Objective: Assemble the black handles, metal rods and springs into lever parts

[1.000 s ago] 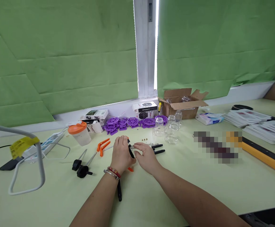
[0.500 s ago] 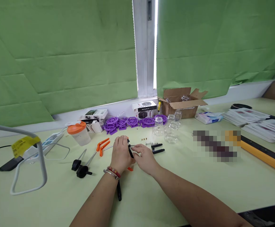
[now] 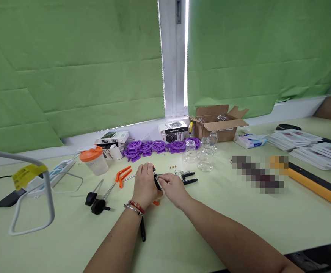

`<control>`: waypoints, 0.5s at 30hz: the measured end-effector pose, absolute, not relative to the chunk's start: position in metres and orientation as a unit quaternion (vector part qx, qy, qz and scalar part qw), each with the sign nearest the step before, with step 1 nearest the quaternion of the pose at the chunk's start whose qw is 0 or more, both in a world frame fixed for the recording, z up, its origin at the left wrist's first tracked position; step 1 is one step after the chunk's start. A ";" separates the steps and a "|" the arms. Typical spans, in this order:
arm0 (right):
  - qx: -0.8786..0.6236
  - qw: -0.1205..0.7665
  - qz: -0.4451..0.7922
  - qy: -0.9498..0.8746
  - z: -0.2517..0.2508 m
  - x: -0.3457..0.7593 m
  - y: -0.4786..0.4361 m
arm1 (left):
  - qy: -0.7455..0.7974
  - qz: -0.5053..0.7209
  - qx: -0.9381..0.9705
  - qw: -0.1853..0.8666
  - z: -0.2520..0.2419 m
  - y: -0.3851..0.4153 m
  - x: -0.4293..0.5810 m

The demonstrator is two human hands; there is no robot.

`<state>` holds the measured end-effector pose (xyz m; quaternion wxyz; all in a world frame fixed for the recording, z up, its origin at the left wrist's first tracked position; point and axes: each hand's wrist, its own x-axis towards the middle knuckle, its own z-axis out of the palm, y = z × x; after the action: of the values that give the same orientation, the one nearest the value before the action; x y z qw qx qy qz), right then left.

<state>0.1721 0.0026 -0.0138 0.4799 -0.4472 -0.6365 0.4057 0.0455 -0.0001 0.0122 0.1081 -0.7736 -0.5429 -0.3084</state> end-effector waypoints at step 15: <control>-0.416 0.501 0.621 -0.437 -0.010 0.164 0.003 | -0.541 -0.309 -0.774 0.114 0.010 0.001 0.044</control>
<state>0.1642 0.0028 -0.0103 0.5006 -0.4156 -0.4370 0.6210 0.0441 0.0013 0.0105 0.1137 -0.7739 -0.5409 -0.3091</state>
